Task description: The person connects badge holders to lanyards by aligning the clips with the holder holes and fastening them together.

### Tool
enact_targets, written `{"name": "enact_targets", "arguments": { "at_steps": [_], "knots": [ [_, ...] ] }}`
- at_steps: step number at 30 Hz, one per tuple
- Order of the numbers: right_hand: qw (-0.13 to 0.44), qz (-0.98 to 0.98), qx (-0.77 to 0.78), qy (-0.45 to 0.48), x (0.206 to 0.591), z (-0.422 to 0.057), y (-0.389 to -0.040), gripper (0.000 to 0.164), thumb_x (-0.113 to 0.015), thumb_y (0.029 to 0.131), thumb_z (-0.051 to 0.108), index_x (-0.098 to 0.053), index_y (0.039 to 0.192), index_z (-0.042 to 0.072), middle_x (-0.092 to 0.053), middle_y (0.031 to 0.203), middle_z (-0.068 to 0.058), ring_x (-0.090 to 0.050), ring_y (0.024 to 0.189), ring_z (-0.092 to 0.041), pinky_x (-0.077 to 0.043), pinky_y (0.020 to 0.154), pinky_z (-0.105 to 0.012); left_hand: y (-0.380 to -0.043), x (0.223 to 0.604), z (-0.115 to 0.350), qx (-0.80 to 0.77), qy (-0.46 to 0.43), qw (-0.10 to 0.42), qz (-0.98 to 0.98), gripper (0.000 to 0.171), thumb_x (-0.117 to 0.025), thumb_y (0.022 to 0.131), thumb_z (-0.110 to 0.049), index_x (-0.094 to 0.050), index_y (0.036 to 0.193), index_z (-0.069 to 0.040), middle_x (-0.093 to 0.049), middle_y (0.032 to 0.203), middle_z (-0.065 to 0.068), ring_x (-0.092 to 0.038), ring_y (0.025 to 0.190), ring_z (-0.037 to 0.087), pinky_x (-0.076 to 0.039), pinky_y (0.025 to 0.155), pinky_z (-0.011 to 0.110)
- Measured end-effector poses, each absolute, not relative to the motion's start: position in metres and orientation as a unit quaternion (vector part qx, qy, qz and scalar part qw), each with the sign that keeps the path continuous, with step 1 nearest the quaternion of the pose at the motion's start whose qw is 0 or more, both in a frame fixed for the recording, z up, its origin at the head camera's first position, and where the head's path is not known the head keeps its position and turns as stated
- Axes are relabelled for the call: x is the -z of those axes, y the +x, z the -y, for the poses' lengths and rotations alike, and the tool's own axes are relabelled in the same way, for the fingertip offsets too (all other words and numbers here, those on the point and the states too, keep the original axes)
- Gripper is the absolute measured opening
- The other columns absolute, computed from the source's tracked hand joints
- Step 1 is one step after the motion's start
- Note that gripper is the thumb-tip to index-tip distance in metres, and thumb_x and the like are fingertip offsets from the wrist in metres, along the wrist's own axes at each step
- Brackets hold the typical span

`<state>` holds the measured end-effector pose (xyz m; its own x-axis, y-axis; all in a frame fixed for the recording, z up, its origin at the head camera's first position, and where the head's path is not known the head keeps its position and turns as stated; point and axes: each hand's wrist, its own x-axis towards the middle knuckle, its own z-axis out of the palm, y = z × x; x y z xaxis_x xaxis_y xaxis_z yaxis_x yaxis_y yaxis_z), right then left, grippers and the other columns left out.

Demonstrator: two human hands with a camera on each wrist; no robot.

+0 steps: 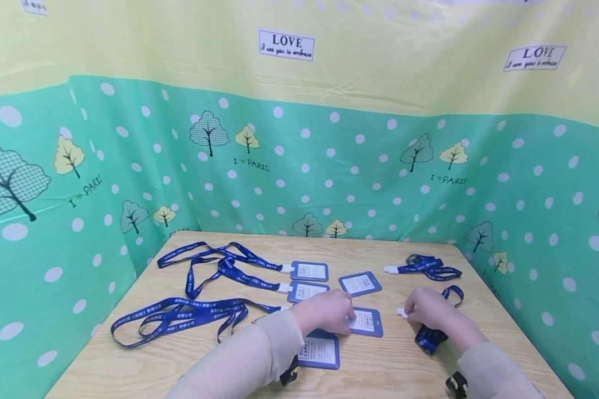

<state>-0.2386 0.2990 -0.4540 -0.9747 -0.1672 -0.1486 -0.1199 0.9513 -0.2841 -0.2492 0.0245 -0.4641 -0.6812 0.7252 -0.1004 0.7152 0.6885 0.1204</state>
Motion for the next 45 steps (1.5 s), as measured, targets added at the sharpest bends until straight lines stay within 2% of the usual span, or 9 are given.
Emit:
{"name": "enact_targets", "arguments": {
  "at_steps": [14,23,33,45],
  "knots": [
    [0.098,-0.978,0.157,-0.096,0.453,-0.301,-0.238,0.011,-0.085,0.080,0.009,-0.079,0.084,0.017,-0.070,0.090,0.002,-0.060,0.076,-0.014,-0.058,0.075,-0.040,-0.246,0.460,-0.027,-0.013,0.394,0.067,-0.917,0.035,-0.082,0.085,-0.042,-0.077,0.118,-0.033,-0.063,0.115,-0.011,-0.056,0.105,0.008,-0.049,0.094,0.023],
    [0.100,-0.973,0.171,-0.115,0.456,-0.303,-0.238,0.015,-0.084,0.081,0.005,-0.078,0.084,0.019,-0.071,0.087,0.005,-0.063,0.075,-0.010,-0.060,0.075,-0.038,-0.247,0.461,-0.026,-0.022,0.387,0.075,-0.919,0.034,-0.082,0.085,-0.041,-0.077,0.118,-0.033,-0.063,0.115,-0.011,-0.055,0.103,0.008,-0.049,0.094,0.025],
    [0.104,-0.972,0.159,-0.135,0.457,-0.303,-0.237,0.018,-0.084,0.080,0.005,-0.077,0.082,0.021,-0.071,0.088,0.006,-0.066,0.077,-0.010,-0.061,0.077,-0.039,-0.248,0.463,-0.027,-0.021,0.382,0.079,-0.920,0.036,-0.082,0.085,-0.042,-0.076,0.119,-0.034,-0.062,0.120,-0.011,-0.056,0.110,0.009,-0.049,0.097,0.026],
    [0.101,-0.974,0.140,-0.149,0.455,-0.291,-0.234,0.020,-0.086,0.079,0.008,-0.077,0.082,0.025,-0.069,0.087,0.010,-0.060,0.075,-0.009,-0.059,0.076,-0.036,-0.249,0.465,-0.027,-0.012,0.389,0.069,-0.919,0.036,-0.081,0.083,-0.042,-0.076,0.119,-0.035,-0.063,0.123,-0.011,-0.056,0.115,0.012,-0.047,0.101,0.026]
  ]
}}
